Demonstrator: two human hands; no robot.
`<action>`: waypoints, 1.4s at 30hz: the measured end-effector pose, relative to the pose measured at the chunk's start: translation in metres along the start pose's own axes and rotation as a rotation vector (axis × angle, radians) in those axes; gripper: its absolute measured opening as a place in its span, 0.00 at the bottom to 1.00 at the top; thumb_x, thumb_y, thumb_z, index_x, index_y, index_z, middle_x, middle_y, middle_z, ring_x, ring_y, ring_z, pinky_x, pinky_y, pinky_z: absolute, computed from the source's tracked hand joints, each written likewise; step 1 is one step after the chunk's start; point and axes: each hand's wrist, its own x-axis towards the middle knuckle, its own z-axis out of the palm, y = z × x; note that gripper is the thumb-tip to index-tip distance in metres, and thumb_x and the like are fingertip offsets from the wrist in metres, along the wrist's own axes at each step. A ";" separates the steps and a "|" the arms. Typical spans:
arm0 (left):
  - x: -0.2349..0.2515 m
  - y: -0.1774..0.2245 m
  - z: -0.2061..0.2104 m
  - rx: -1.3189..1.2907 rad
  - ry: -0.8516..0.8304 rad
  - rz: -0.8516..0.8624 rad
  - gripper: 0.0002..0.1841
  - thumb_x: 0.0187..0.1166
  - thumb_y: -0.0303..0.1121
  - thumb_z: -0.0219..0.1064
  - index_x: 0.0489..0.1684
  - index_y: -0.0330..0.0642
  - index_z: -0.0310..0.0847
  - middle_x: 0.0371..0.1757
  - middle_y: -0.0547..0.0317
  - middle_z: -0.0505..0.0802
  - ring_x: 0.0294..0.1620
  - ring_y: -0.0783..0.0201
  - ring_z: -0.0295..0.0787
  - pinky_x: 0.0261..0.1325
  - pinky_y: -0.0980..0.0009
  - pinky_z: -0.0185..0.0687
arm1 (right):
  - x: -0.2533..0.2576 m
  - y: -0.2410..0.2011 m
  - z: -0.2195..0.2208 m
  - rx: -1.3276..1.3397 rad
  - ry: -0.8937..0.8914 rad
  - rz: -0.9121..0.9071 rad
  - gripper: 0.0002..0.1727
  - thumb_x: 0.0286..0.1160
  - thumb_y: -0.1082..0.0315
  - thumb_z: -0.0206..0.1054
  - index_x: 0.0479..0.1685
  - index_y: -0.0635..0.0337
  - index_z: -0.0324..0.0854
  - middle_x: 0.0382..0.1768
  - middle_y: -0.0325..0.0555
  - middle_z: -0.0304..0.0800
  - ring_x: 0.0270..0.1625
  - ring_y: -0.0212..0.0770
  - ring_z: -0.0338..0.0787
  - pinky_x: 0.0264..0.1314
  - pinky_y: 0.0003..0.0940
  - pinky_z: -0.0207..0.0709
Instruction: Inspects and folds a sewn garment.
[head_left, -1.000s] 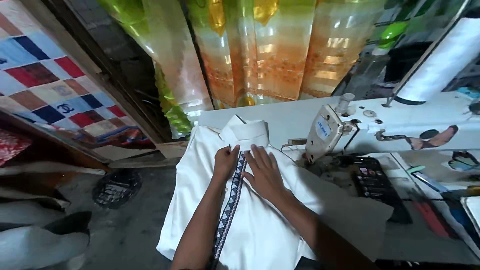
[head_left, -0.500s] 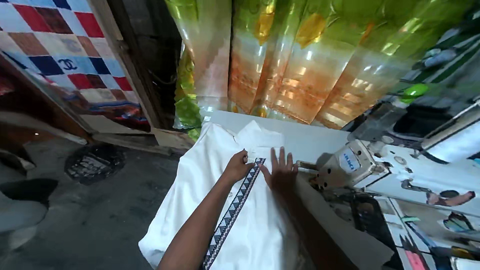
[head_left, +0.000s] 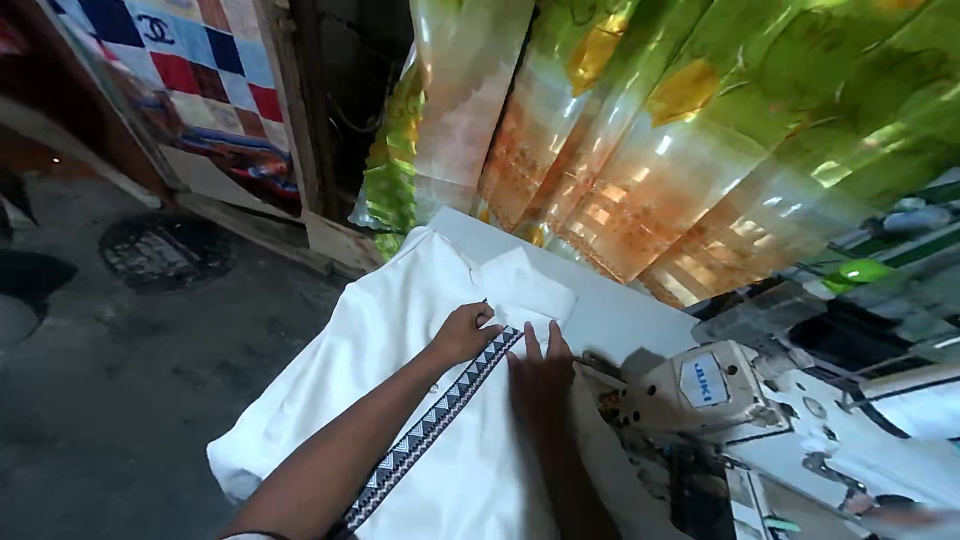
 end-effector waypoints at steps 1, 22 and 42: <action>0.001 -0.002 0.000 -0.006 -0.002 0.011 0.12 0.86 0.37 0.66 0.51 0.35 0.81 0.26 0.60 0.78 0.25 0.67 0.71 0.36 0.67 0.74 | 0.000 0.000 -0.001 0.001 -0.001 -0.006 0.31 0.80 0.50 0.61 0.79 0.56 0.79 0.81 0.74 0.68 0.78 0.77 0.73 0.72 0.70 0.69; 0.015 -0.004 0.007 0.034 0.043 0.123 0.13 0.90 0.34 0.59 0.46 0.30 0.84 0.25 0.54 0.80 0.27 0.61 0.74 0.37 0.61 0.75 | -0.009 -0.043 -0.032 0.354 -0.422 0.005 0.20 0.83 0.56 0.66 0.64 0.60 0.89 0.66 0.64 0.85 0.72 0.65 0.80 0.73 0.63 0.70; -0.248 -0.041 -0.020 0.671 0.213 -0.253 0.37 0.86 0.67 0.44 0.93 0.61 0.60 0.95 0.45 0.57 0.95 0.35 0.39 0.90 0.29 0.29 | 0.042 0.013 0.011 0.077 -0.546 -0.067 0.46 0.83 0.28 0.46 0.95 0.47 0.54 0.94 0.59 0.48 0.95 0.63 0.45 0.88 0.77 0.34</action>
